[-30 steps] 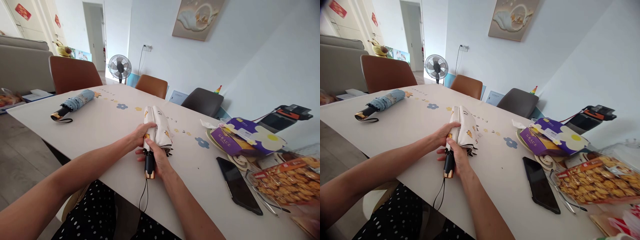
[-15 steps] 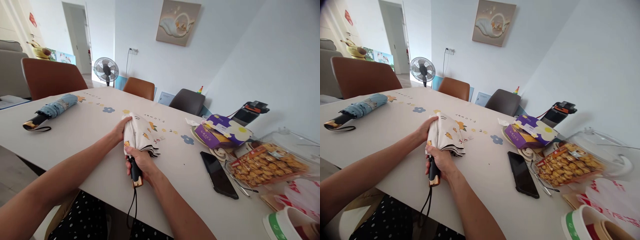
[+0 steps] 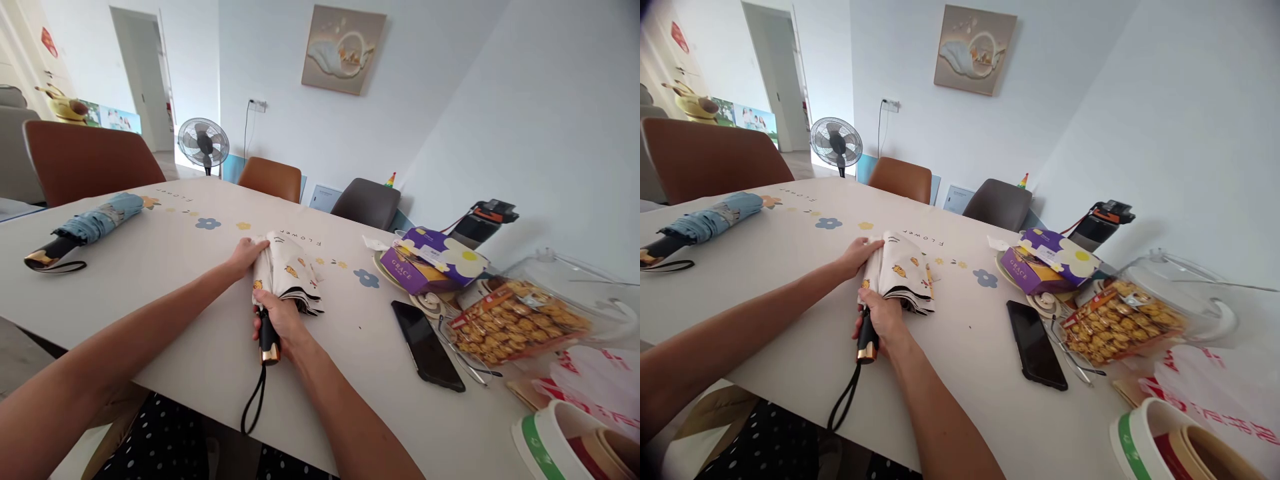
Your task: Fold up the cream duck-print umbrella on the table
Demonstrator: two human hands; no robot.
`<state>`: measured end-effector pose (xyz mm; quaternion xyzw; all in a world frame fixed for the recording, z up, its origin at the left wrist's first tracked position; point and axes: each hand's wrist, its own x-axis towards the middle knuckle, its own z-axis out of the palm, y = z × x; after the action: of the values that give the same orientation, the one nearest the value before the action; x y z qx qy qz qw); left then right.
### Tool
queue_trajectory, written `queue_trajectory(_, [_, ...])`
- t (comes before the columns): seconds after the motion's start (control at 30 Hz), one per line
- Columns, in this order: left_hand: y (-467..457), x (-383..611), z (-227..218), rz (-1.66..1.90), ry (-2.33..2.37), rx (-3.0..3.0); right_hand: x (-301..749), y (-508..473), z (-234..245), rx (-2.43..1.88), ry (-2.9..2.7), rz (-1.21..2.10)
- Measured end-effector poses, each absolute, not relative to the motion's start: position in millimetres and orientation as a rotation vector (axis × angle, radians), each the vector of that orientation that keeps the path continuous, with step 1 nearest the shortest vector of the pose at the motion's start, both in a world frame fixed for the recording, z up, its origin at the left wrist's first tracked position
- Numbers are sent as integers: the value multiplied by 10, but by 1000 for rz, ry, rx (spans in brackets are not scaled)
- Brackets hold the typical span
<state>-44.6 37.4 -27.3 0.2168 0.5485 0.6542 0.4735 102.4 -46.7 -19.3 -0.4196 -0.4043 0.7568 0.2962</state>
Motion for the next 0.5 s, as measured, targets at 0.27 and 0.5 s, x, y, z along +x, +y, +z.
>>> queue_trajectory(0.27, [627,93,237,1340,1432,1750,1095,-275,-299,-1092,-888,2023])
queue_trajectory(0.5, [774,728,223,766,1351,1838,1141,-353,-140,-1175,-961,2037])
